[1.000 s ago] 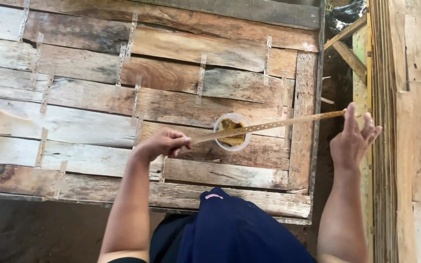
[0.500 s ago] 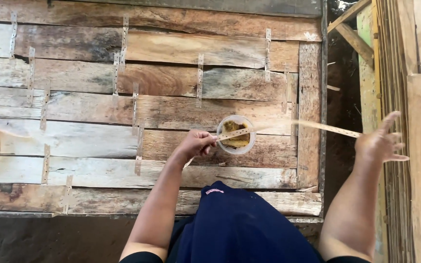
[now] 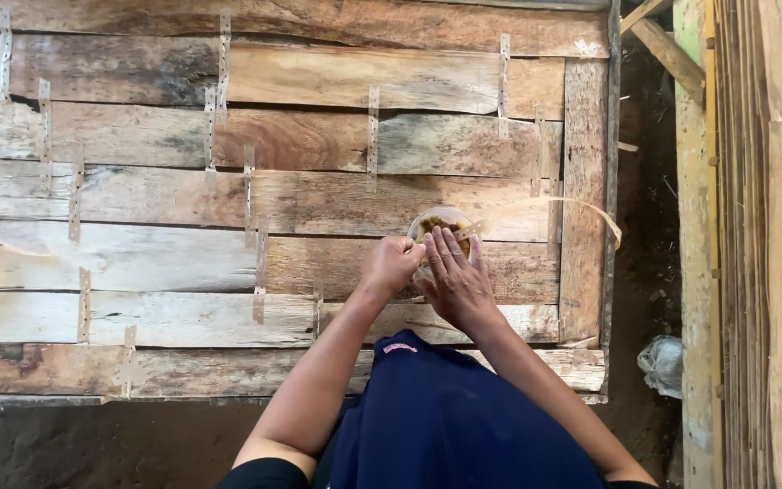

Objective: Applying adhesive to thin wooden veneer strips and pressing them onto a wooden board to create a patterned surface.

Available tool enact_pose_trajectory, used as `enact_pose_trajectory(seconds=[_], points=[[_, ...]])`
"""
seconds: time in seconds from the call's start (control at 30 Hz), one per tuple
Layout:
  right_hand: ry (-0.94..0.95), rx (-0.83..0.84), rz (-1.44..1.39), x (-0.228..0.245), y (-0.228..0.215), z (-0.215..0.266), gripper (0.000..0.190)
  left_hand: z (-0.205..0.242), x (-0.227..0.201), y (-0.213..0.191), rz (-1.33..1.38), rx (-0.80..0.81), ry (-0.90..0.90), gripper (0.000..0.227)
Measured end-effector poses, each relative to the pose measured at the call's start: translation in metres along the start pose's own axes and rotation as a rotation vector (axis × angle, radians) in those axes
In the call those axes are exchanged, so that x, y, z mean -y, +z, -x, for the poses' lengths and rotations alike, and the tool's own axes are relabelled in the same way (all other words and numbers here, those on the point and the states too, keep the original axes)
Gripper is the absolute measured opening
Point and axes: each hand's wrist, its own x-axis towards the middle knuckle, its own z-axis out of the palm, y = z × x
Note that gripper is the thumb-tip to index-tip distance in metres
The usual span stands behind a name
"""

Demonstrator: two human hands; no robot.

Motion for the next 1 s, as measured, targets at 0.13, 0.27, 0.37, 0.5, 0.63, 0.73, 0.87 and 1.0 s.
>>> enact_pose_trajectory(seconds=[0.13,0.27,0.37,0.5,0.63,0.73,0.87,1.0], points=[[0.005,0.025,0.012,0.000,-0.004,-0.002,0.092,0.006,-0.002,0.002,0.142,-0.019,-0.006,0.026],[0.014,0.153,0.029,-0.001,-0.003,-0.003,0.085,0.054,-0.063,-0.043,0.675,-0.134,0.074,0.020],[0.028,0.238,0.061,0.001,-0.005,-0.009,0.085,0.084,-0.094,-0.075,0.854,-0.174,0.274,0.025],[0.095,0.397,0.021,0.004,-0.009,-0.007,0.086,0.137,-0.130,-0.107,1.066,-0.154,0.620,0.031],[0.077,0.380,0.092,0.007,-0.012,-0.008,0.091,0.186,-0.141,-0.142,1.097,-0.139,0.827,0.029],[0.091,0.380,0.078,0.007,-0.015,-0.011,0.092,0.225,-0.148,-0.162,1.138,-0.104,1.110,0.027],[0.113,0.588,-0.010,0.012,-0.063,-0.029,0.092,0.252,-0.112,-0.195,1.197,0.260,0.915,0.031],[0.210,0.235,-0.634,-0.020,-0.076,-0.014,0.085,0.223,-0.156,-0.144,0.854,0.044,0.705,0.029]])
